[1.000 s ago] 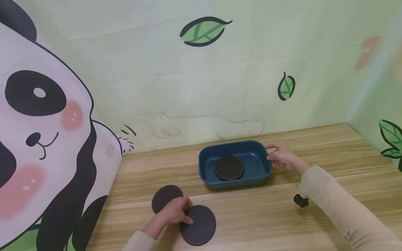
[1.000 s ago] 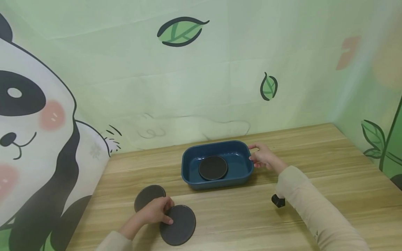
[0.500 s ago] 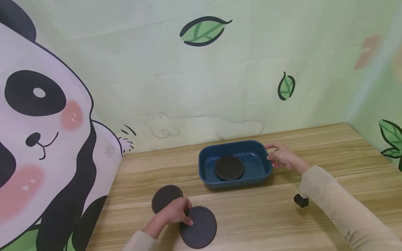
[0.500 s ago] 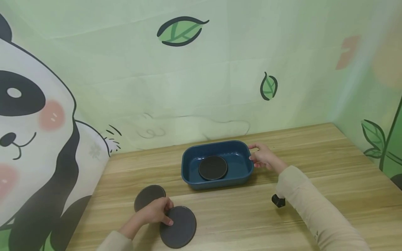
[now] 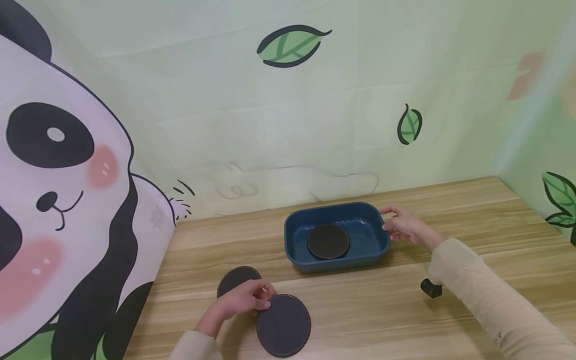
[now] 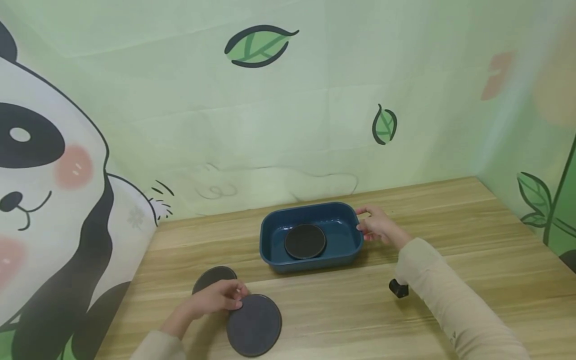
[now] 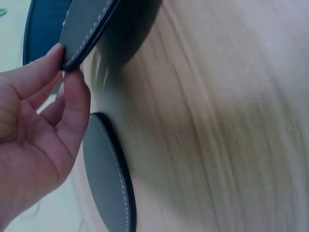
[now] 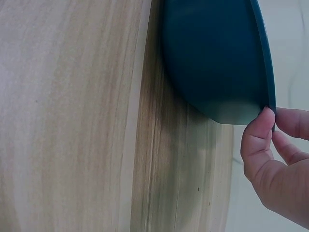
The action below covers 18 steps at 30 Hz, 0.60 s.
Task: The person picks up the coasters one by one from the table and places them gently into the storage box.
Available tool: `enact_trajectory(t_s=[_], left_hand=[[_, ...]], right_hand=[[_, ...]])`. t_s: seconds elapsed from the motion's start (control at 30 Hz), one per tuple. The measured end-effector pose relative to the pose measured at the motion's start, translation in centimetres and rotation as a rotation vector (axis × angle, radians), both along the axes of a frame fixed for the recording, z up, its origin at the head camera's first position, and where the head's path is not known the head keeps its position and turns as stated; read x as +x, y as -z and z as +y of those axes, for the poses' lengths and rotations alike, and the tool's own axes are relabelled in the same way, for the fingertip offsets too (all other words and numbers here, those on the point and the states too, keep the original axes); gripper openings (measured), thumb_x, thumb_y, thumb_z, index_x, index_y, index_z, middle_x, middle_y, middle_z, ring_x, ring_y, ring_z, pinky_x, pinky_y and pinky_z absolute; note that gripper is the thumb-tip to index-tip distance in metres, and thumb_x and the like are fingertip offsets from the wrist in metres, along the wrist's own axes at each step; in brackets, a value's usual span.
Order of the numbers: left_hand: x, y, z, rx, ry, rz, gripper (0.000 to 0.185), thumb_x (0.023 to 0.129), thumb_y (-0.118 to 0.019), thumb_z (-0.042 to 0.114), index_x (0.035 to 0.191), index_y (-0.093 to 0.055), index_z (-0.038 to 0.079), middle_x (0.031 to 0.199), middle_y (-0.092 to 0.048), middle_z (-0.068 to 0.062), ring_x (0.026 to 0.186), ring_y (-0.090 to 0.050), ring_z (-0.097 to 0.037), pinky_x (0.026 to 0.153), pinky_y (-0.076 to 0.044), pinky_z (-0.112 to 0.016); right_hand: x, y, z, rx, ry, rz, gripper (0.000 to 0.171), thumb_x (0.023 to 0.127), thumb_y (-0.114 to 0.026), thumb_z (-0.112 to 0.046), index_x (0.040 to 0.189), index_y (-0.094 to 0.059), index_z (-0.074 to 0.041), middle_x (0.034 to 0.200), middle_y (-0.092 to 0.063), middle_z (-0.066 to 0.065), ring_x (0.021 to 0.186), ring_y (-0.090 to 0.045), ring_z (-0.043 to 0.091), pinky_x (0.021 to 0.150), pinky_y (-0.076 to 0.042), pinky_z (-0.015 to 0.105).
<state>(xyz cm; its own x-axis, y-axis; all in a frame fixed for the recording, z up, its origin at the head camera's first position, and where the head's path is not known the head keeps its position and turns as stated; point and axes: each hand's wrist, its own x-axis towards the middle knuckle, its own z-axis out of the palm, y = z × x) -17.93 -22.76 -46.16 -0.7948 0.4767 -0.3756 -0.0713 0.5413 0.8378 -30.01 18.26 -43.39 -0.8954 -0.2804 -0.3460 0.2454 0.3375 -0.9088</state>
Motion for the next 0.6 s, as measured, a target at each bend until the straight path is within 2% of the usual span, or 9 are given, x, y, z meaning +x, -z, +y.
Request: enact_trajectory(t_s=[0.13,0.37,0.6], left_hand=[[0.0,0.0,-0.4,0.053,-0.001,-0.047,0.017,0.084,-0.054,0.003,0.100,-0.054,-0.001,0.080,-0.056,-0.001,0.069,-0.050,-0.011,0.056,-0.043,-0.025],[-0.3,0.2,-0.6,0.136,-0.027,-0.096,0.020,0.085,-0.054,0.007,0.102,-0.052,-0.003,0.081,-0.057,0.000,0.066,-0.051,-0.009,0.056,-0.044,-0.023],[-1.3,-1.5,-0.1,0.235,-0.093,-0.129,0.029,0.087,-0.053,0.011,0.110,-0.046,-0.004,0.086,-0.056,0.000,0.070,-0.053,-0.008,0.061,-0.046,-0.023]], right_hand=[[0.1,-0.1,0.0,0.001,-0.001,0.001,0.054,0.086,-0.047,0.001,0.134,-0.024,0.000,0.080,-0.051,0.003,0.062,-0.051,0.009,0.055,-0.045,0.022],[0.1,-0.2,0.0,0.000,0.003,-0.004,0.054,0.086,-0.048,0.000,0.134,-0.023,0.000,0.079,-0.051,0.002,0.062,-0.052,0.009,0.055,-0.046,0.022],[0.0,0.0,0.0,-0.009,0.007,-0.011,0.054,0.085,-0.047,0.000,0.134,-0.023,-0.001,0.077,-0.051,0.002,0.061,-0.051,0.009,0.055,-0.046,0.022]])
